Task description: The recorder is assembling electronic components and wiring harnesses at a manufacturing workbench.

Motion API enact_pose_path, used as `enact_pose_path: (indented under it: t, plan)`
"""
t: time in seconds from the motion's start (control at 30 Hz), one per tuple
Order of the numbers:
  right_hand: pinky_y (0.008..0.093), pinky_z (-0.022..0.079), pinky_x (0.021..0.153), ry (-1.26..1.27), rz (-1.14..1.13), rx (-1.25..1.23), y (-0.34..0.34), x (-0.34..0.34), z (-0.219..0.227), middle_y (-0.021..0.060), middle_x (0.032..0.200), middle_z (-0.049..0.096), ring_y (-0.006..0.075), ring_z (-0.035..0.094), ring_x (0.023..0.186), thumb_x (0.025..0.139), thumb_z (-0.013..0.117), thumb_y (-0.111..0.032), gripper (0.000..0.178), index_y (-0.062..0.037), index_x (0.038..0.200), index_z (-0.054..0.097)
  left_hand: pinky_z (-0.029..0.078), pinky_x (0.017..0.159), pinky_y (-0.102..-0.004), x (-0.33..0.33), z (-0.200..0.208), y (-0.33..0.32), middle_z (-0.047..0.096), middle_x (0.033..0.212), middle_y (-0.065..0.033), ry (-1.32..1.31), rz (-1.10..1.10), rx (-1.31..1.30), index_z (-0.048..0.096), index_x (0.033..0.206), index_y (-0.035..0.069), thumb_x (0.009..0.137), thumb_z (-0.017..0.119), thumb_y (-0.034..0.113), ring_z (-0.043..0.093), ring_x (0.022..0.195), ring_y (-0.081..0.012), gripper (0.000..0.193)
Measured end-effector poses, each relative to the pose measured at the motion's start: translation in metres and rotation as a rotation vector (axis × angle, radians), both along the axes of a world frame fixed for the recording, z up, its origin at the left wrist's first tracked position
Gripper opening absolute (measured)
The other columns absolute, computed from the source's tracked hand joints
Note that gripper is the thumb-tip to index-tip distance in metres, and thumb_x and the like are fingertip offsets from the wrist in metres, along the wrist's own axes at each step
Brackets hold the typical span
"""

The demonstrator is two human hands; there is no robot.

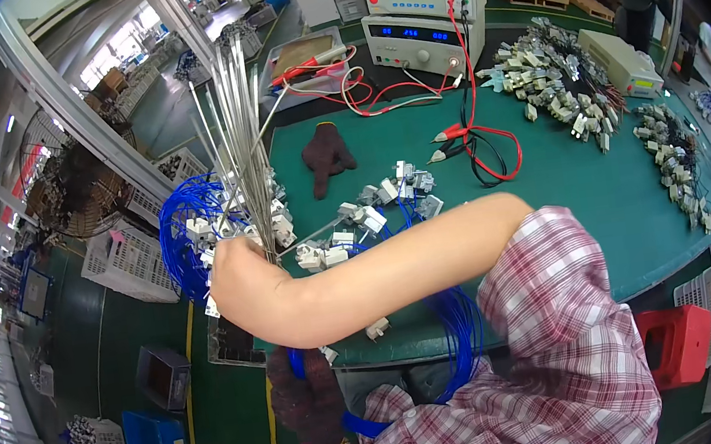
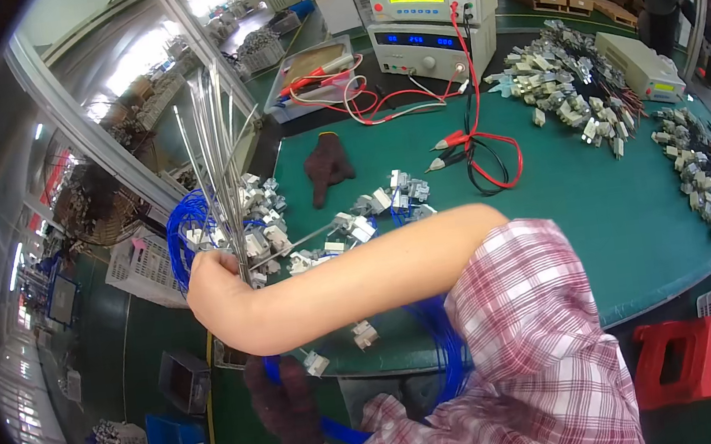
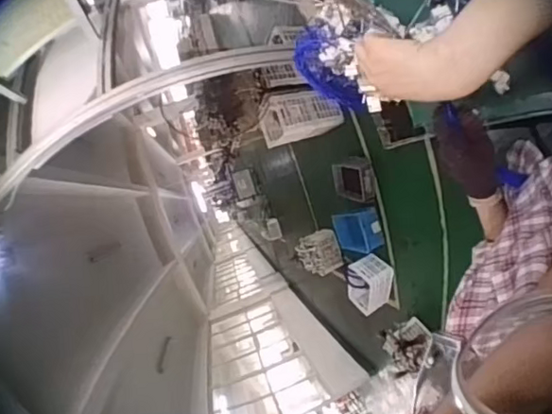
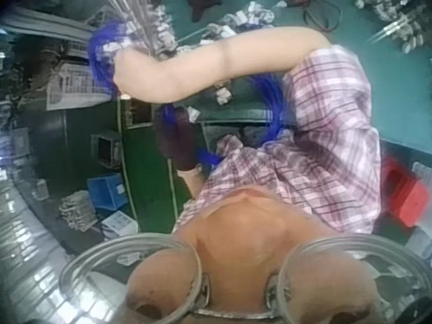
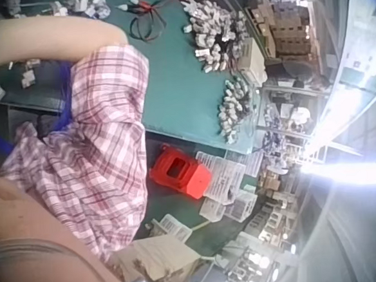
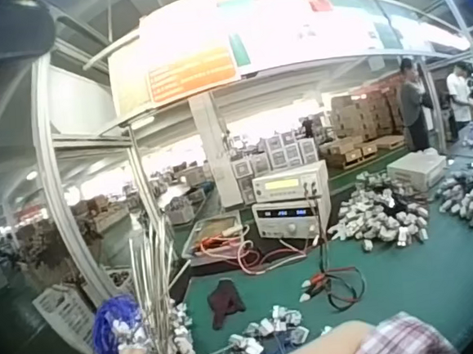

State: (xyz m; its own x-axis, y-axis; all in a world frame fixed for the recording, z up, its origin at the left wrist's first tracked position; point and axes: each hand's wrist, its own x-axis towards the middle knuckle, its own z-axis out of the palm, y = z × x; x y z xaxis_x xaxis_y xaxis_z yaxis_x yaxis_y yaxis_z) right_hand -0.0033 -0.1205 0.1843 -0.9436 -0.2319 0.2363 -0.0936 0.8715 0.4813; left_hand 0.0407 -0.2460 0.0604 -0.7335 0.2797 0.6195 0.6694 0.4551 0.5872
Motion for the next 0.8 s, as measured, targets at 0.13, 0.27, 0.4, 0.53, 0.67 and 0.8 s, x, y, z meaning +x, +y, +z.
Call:
enact_pose_path:
  t: [0.13, 0.27, 0.4, 0.53, 0.67, 0.8]
  plan:
    - [0.0347, 0.045, 0.053, 0.049, -0.180, 0.571, -0.009, -0.021, -0.022, 0.0075, 0.071, 0.060, 0.0224, 0.056, 0.070, 0.072, 0.062, -0.013, 0.015, -0.0049, 0.083, 0.068, 0.046, 0.060, -0.0370, 0.001, 0.006, 0.011, 0.062, 0.081, -0.0148, 0.017, -0.049, 0.011, 0.054, 0.113, 0.004, 0.090, 0.059, 0.030, 0.060, 0.067, -0.0285, 0.035]
    - [0.0425, 0.048, 0.053, -0.489, -0.241, 0.625, -0.010, -0.011, 0.009, 0.0114, 0.076, 0.065, 0.0260, 0.062, 0.067, 0.075, 0.059, -0.020, 0.019, -0.0056, 0.084, 0.068, 0.047, 0.059, -0.0384, 0.012, 0.017, 0.011, 0.063, 0.081, -0.0167, -0.072, -0.010, -0.123, 0.054, 0.113, 0.005, 0.089, 0.060, 0.030, 0.061, 0.067, -0.0324, 0.035]
    - [0.0384, 0.045, 0.050, -0.677, -0.256, 0.240, 0.008, -0.036, -0.001, 0.0092, 0.075, 0.063, 0.0240, 0.057, 0.065, 0.069, 0.066, -0.018, 0.024, -0.0033, 0.087, 0.069, 0.047, 0.059, -0.0403, 0.004, -0.001, 0.008, 0.063, 0.082, -0.0150, 0.088, 0.017, -0.199, 0.055, 0.112, 0.004, 0.088, 0.061, 0.034, 0.062, 0.069, -0.0314, 0.039]
    - [0.0429, 0.051, 0.053, -0.609, -0.031, -0.092, 0.025, -0.052, 0.030, 0.0007, 0.084, 0.070, 0.0231, 0.067, 0.075, 0.070, 0.069, -0.019, 0.026, -0.0180, 0.095, 0.073, 0.047, 0.053, -0.0391, 0.007, 0.010, 0.010, 0.062, 0.074, -0.0139, 0.027, 0.036, -0.176, 0.054, 0.108, 0.003, 0.087, 0.063, 0.027, 0.060, 0.060, -0.0307, 0.033]
    - [0.0450, 0.053, 0.059, -0.524, 0.195, -0.092, 0.033, -0.043, 0.040, 0.0039, 0.086, 0.071, 0.0273, 0.067, 0.078, 0.070, 0.068, -0.017, 0.022, -0.0151, 0.091, 0.074, 0.045, 0.053, -0.0391, 0.002, 0.010, 0.008, 0.061, 0.072, -0.0136, -0.060, -0.015, -0.079, 0.054, 0.107, 0.003, 0.088, 0.061, 0.027, 0.060, 0.060, -0.0304, 0.032]
    - [0.0448, 0.051, 0.056, -0.335, 0.304, -0.524, 0.051, -0.029, 0.034, 0.0115, 0.073, 0.067, 0.0318, 0.065, 0.069, 0.062, 0.064, -0.008, 0.018, -0.0028, 0.078, 0.069, 0.045, 0.053, -0.0397, 0.005, 0.013, 0.012, 0.061, 0.073, -0.0147, -0.022, 0.102, -0.126, 0.054, 0.107, 0.002, 0.089, 0.057, 0.029, 0.059, 0.060, -0.0306, 0.032]
